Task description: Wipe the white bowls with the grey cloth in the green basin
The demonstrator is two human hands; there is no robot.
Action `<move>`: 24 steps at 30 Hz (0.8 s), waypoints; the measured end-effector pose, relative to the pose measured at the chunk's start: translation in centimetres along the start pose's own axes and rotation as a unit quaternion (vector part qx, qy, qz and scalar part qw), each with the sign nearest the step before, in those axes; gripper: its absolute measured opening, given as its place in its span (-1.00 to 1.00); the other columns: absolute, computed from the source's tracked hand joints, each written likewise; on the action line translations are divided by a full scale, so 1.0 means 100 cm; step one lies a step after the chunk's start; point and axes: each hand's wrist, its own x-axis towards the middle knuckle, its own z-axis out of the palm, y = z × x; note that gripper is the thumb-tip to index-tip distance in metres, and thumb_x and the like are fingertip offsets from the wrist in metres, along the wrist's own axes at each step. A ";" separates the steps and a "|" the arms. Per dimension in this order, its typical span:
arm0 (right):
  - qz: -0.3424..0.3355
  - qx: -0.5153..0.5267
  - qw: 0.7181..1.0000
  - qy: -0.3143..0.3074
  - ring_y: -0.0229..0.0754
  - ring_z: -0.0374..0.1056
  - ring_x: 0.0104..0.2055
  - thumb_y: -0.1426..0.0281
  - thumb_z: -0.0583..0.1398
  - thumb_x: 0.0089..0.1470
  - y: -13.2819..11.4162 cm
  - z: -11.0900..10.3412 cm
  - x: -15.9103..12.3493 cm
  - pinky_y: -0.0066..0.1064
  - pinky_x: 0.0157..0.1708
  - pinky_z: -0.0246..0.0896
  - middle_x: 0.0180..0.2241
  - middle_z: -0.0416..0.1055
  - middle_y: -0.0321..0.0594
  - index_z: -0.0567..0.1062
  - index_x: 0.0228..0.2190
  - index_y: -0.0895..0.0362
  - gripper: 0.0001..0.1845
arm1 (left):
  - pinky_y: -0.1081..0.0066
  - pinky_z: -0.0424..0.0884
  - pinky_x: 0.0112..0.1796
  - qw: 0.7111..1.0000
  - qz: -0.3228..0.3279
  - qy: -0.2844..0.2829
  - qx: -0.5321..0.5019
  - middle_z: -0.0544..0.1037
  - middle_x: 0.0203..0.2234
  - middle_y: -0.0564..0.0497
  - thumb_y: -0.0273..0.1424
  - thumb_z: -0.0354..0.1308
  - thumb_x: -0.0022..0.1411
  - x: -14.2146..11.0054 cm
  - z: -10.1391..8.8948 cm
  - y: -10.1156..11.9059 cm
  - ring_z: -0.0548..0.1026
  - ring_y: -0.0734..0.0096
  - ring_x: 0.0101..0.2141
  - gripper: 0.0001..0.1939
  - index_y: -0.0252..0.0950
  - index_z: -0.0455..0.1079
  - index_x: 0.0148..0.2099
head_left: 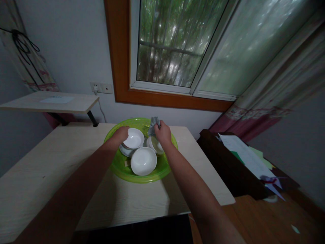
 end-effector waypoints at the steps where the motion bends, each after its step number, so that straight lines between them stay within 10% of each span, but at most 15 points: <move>1: 0.002 0.000 1.000 -0.002 -0.11 0.39 -0.32 0.26 0.04 0.30 0.000 0.000 0.000 -0.40 -0.35 0.01 -0.29 0.57 -0.11 0.50 -0.16 0.13 -0.70 | 0.15 0.38 0.05 1.000 0.002 -0.012 0.026 0.65 -0.13 -0.28 -0.42 0.10 0.08 -0.001 -0.001 0.001 0.56 0.01 -0.05 -0.75 -0.23 0.57 -0.23; 13: 0.009 -0.004 1.000 -0.018 -0.08 0.43 -0.27 0.26 0.04 0.31 -0.002 0.001 -0.001 -0.40 -0.33 0.07 -0.27 0.57 -0.08 0.51 -0.13 0.14 -0.69 | 0.21 0.34 0.13 0.970 0.066 -0.071 0.224 0.52 0.10 -0.32 -0.62 -0.05 0.16 -0.012 -0.002 0.020 0.47 0.13 0.11 -0.46 -0.36 0.44 0.16; 18: 0.007 -0.015 1.000 -0.024 -0.09 0.41 -0.30 0.25 0.04 0.31 -0.003 0.002 -0.002 -0.39 -0.35 0.04 -0.28 0.57 -0.09 0.51 -0.15 0.14 -0.69 | 0.17 0.32 0.12 0.965 0.142 -0.048 0.216 0.57 -0.06 -0.30 -0.43 -0.01 0.26 -0.011 -0.014 0.045 0.48 0.05 0.03 -0.64 -0.35 0.53 0.00; 24: -0.029 -0.021 0.999 -0.024 -0.12 0.41 -0.31 0.25 0.05 0.32 -0.010 0.001 -0.007 -0.40 -0.35 0.02 -0.27 0.57 -0.11 0.50 -0.14 0.12 -0.71 | 0.27 0.39 -0.10 0.960 0.181 -0.185 0.104 0.61 -0.29 -0.14 -0.06 0.09 0.26 -0.036 -0.023 0.074 0.53 0.16 -0.22 -0.62 -0.22 0.57 -0.26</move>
